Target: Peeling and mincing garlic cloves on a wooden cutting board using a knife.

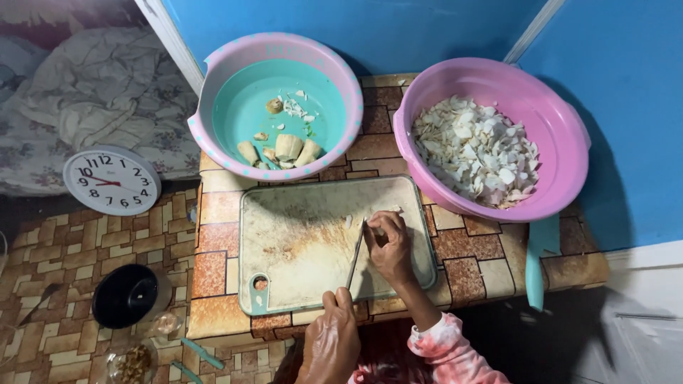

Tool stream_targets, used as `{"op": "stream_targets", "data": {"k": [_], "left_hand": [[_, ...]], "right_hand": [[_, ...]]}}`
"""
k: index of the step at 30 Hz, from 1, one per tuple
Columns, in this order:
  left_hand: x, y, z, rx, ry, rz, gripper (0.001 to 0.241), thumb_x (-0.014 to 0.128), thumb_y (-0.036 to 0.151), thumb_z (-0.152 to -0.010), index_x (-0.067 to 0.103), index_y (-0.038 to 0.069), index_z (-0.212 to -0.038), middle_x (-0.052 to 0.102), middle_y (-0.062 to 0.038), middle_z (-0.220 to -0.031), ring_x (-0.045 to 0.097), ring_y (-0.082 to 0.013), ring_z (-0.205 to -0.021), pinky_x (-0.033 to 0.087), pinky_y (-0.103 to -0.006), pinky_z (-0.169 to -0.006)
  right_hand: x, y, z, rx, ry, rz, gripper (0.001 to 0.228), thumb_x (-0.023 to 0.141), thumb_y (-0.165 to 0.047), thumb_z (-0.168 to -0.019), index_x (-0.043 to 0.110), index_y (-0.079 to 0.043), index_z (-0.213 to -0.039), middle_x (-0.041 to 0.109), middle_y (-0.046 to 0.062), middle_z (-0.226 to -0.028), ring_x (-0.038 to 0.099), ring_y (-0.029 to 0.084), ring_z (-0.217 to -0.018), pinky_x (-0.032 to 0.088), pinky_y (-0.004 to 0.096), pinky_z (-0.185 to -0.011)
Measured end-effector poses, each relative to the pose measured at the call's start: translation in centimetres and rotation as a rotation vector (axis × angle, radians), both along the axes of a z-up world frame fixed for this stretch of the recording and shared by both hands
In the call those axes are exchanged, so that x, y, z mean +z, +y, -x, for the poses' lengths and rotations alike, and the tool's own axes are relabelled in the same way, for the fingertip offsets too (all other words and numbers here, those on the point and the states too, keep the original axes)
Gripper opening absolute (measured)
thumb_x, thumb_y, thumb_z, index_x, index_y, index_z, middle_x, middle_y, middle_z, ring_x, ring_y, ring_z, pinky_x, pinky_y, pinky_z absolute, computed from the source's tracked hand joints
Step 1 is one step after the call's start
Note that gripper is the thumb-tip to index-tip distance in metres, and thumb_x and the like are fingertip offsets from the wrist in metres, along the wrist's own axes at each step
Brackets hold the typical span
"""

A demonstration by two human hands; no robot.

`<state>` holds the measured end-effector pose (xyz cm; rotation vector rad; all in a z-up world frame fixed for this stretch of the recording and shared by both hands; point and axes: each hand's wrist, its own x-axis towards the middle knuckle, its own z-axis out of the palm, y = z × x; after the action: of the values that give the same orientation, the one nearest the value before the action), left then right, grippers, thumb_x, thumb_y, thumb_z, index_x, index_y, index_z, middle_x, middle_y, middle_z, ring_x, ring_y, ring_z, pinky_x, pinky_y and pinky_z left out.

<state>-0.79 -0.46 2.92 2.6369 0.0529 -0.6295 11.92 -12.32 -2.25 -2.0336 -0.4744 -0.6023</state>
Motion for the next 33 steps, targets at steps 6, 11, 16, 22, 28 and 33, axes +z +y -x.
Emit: {"op": "stream_targets", "data": {"k": [6,11,16,22,28,33], "left_hand": [[0.8,0.4,-0.3,-0.056,-0.017,-0.034,0.018,0.03,-0.004,-0.088,0.035,0.009,-0.1,0.04,-0.009,-0.083,0.058,-0.0231,-0.054,0.051,-0.0349,-0.043],[-2.9,0.5,-1.5,-0.072,-0.117,-0.019,0.014,0.038,-0.001,-0.087,0.036,0.01,-0.096,0.044,-0.01,-0.082,0.06,-0.0284,-0.055,0.05,-0.0382,-0.043],[-2.3,0.8,-2.6,-0.03,-0.083,0.048,0.026,0.044,-0.012,-0.079,0.037,0.008,-0.095,0.046,-0.01,-0.078,0.058,-0.0255,-0.052,0.05,-0.0346,-0.043],[-1.1,0.7,-0.9,0.014,-0.048,0.101,0.014,0.03,-0.002,-0.092,0.036,0.01,-0.094,0.044,-0.009,-0.079,0.05,-0.0187,-0.046,0.049,-0.0282,-0.037],[-0.3,0.3,0.1,-0.01,-0.045,0.006,0.016,0.03,-0.003,-0.088,0.035,0.011,-0.095,0.042,-0.009,-0.083,0.057,-0.0273,-0.053,0.049,-0.0394,-0.045],[-0.1,0.6,-0.4,-0.028,-0.055,0.029,0.018,0.031,-0.008,-0.089,0.035,0.01,-0.093,0.043,-0.009,-0.083,0.055,-0.0215,-0.051,0.051,-0.0318,-0.043]], "right_hand": [[-0.1,-0.3,0.0,0.019,0.05,0.013,0.007,0.059,-0.003,-0.083,0.053,-0.005,-0.081,0.053,0.008,-0.093,0.055,0.019,-0.084,0.053,0.026,-0.071],[0.8,-0.2,0.2,0.043,0.04,0.002,0.008,0.057,0.0,-0.082,0.053,-0.004,-0.077,0.052,0.008,-0.088,0.054,0.021,-0.084,0.047,0.029,-0.076],[1.0,-0.1,0.2,0.015,0.023,0.034,0.008,0.055,-0.004,-0.084,0.052,-0.005,-0.077,0.051,0.008,-0.086,0.054,0.022,-0.083,0.046,0.031,-0.075],[-0.6,-0.2,-0.1,-0.008,0.018,0.033,0.011,0.055,0.005,-0.077,0.05,-0.005,-0.079,0.051,0.008,-0.088,0.053,0.02,-0.084,0.049,0.028,-0.079],[-0.7,-0.2,-0.1,-0.01,0.012,0.021,0.007,0.058,-0.004,-0.083,0.051,-0.004,-0.081,0.053,0.009,-0.089,0.055,0.021,-0.084,0.05,0.029,-0.076],[-1.0,-0.3,-0.1,0.003,0.041,0.036,0.005,0.056,-0.001,-0.082,0.052,-0.004,-0.083,0.052,0.009,-0.092,0.055,0.02,-0.086,0.053,0.026,-0.075]]}}
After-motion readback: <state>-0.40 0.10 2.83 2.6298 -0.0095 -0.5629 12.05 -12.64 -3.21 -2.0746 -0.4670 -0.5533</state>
